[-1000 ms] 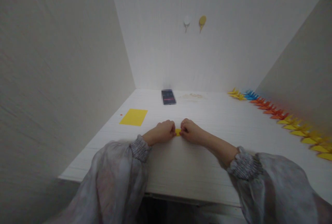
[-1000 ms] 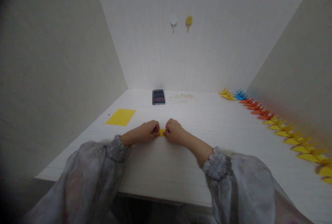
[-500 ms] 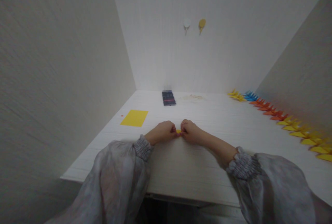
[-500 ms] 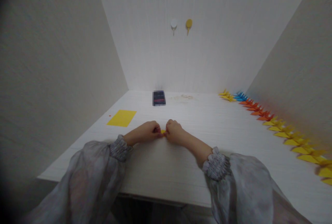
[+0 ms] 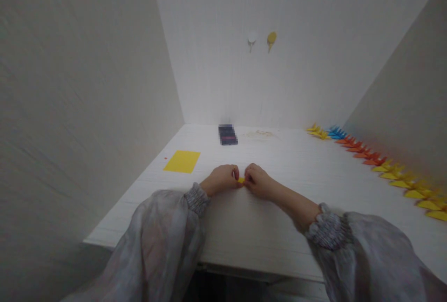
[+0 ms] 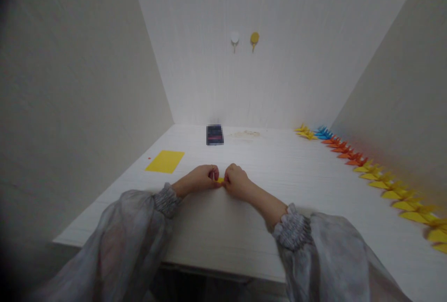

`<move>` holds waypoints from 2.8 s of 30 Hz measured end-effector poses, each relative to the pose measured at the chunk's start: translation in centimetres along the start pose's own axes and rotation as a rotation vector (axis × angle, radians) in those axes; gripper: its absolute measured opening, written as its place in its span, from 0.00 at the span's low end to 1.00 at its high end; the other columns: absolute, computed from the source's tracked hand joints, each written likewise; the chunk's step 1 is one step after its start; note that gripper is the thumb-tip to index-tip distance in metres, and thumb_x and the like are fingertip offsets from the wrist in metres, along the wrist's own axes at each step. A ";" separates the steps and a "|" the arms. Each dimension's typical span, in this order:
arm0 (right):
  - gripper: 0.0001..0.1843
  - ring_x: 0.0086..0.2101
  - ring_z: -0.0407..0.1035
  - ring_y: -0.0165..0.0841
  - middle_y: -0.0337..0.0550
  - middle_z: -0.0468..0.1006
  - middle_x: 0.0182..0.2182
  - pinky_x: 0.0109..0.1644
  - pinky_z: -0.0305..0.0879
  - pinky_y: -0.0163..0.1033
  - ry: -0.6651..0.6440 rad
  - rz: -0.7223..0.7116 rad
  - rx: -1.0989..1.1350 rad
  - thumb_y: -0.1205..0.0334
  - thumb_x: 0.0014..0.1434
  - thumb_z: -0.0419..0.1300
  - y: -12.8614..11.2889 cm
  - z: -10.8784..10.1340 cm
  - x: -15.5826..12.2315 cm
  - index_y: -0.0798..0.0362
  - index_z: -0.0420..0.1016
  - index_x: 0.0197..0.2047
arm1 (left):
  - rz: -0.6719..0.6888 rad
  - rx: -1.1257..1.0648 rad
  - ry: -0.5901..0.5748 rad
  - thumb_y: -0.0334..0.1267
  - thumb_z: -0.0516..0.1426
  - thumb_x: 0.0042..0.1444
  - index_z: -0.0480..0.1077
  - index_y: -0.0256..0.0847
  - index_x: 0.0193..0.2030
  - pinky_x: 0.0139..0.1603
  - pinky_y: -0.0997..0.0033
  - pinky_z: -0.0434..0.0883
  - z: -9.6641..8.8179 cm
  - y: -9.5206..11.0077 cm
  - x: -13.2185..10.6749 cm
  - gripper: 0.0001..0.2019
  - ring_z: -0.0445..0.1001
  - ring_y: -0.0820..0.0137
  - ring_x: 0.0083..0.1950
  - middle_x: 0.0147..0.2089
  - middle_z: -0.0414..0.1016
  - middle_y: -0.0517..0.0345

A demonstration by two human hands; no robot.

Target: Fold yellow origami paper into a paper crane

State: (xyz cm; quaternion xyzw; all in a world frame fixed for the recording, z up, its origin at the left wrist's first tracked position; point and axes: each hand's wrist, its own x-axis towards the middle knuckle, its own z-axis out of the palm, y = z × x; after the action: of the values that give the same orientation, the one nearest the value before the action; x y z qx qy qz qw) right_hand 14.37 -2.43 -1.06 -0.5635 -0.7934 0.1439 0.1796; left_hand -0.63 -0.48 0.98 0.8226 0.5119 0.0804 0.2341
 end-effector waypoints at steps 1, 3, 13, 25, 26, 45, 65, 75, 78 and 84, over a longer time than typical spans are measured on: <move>0.03 0.31 0.59 0.29 0.42 0.65 0.29 0.35 0.56 0.34 0.022 0.007 0.021 0.71 0.44 0.57 0.1 0.1 -0.1 0.57 0.65 0.24 | -0.004 0.000 -0.003 0.44 0.58 0.37 0.68 0.40 0.28 0.24 0.77 0.56 0.0 0.0 0.0 0.12 0.63 0.74 0.26 0.24 0.66 0.62; 0.06 0.29 0.58 0.28 0.40 0.64 0.28 0.32 0.56 0.33 0.053 0.009 0.069 0.72 0.42 0.57 0.2 0.1 -0.2 0.57 0.65 0.27 | -0.012 -0.006 -0.010 0.43 0.58 0.36 0.68 0.40 0.28 0.24 0.77 0.56 0.1 0.0 0.1 0.12 0.62 0.75 0.25 0.24 0.66 0.62; 0.10 0.30 0.59 0.27 0.37 0.65 0.27 0.33 0.56 0.31 -0.086 0.019 0.275 0.77 0.38 0.56 1.2 -1.3 -0.1 0.56 0.67 0.27 | -0.009 -0.073 -0.038 0.42 0.58 0.35 0.71 0.39 0.28 0.22 0.77 0.55 0.0 -0.1 0.1 0.11 0.62 0.76 0.24 0.22 0.65 0.63; 0.07 0.29 0.59 0.28 0.39 0.66 0.27 0.31 0.55 0.32 -0.005 0.002 0.168 0.66 0.39 0.62 0.4 -0.3 -0.2 0.57 0.70 0.26 | 0.055 -0.134 -0.042 0.42 0.57 0.37 0.73 0.37 0.28 0.24 0.77 0.56 0.3 -0.5 0.3 0.11 0.61 0.77 0.23 0.20 0.65 0.63; 0.06 0.29 0.59 0.27 0.39 0.66 0.27 0.31 0.55 0.31 -0.014 0.006 0.168 0.67 0.39 0.62 0.4 -0.3 -0.1 0.57 0.70 0.26 | 0.067 -0.127 -0.040 0.42 0.57 0.37 0.72 0.37 0.28 0.24 0.77 0.55 0.3 -0.5 0.2 0.12 0.60 0.77 0.23 0.20 0.65 0.63; 0.14 0.33 0.61 0.28 0.38 0.66 0.30 0.37 0.58 0.32 -0.125 0.010 0.349 0.77 0.38 0.57 2.4 -1.1 -0.4 0.55 0.71 0.31 | 0.136 -0.205 -0.157 0.31 0.55 0.38 0.70 0.37 0.35 0.25 0.79 0.57 0.4 -1.2 0.2 0.13 0.62 0.77 0.26 0.26 0.65 0.62; 0.06 0.22 0.62 0.27 0.37 0.70 0.20 0.24 0.52 0.31 0.025 0.090 0.217 0.62 0.48 0.56 0.5 -1.0 -1.4 0.54 0.70 0.30 | 0.244 -0.105 0.220 0.32 0.56 0.41 0.68 0.38 0.33 0.40 0.72 0.63 0.3 -0.6 -0.1 0.09 0.63 0.70 0.40 0.37 0.65 0.55; 0.08 0.23 0.68 0.29 0.39 0.75 0.21 0.27 0.58 0.32 -0.029 0.072 0.317 0.61 0.51 0.52 0.2 -1.0 -1.4 0.54 0.70 0.28 | 0.294 -0.059 0.151 0.31 0.50 0.47 0.69 0.37 0.32 0.32 0.75 0.62 0.5 0.2 -0.5 0.08 0.66 0.73 0.31 0.30 0.70 0.57; 0.11 0.23 0.68 0.29 0.39 0.75 0.20 0.27 0.58 0.32 -0.097 0.001 0.299 0.62 0.53 0.49 0.2 -1.3 -1.6 0.54 0.72 0.29 | 0.306 -0.086 0.112 0.33 0.50 0.47 0.69 0.37 0.34 0.31 0.75 0.62 0.5 0.3 -0.7 0.09 0.66 0.74 0.30 0.30 0.70 0.57; 0.12 0.25 0.66 0.27 0.37 0.75 0.26 0.27 0.59 0.30 -0.343 -0.230 0.364 0.65 0.51 0.53 2.0 -2.0 -1.6 0.52 0.73 0.39 | 0.328 -0.175 0.000 0.32 0.52 0.45 0.69 0.36 0.36 0.30 0.77 0.63 0.5 0.0 -0.6 0.10 0.66 0.75 0.29 0.30 0.71 0.58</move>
State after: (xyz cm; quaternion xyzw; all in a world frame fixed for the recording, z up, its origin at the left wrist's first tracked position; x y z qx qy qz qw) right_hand 17.39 -3.23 -0.32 -0.3955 -0.8321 0.3562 0.1559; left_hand -0.74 -1.16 0.56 0.8715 0.3619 0.1617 0.2888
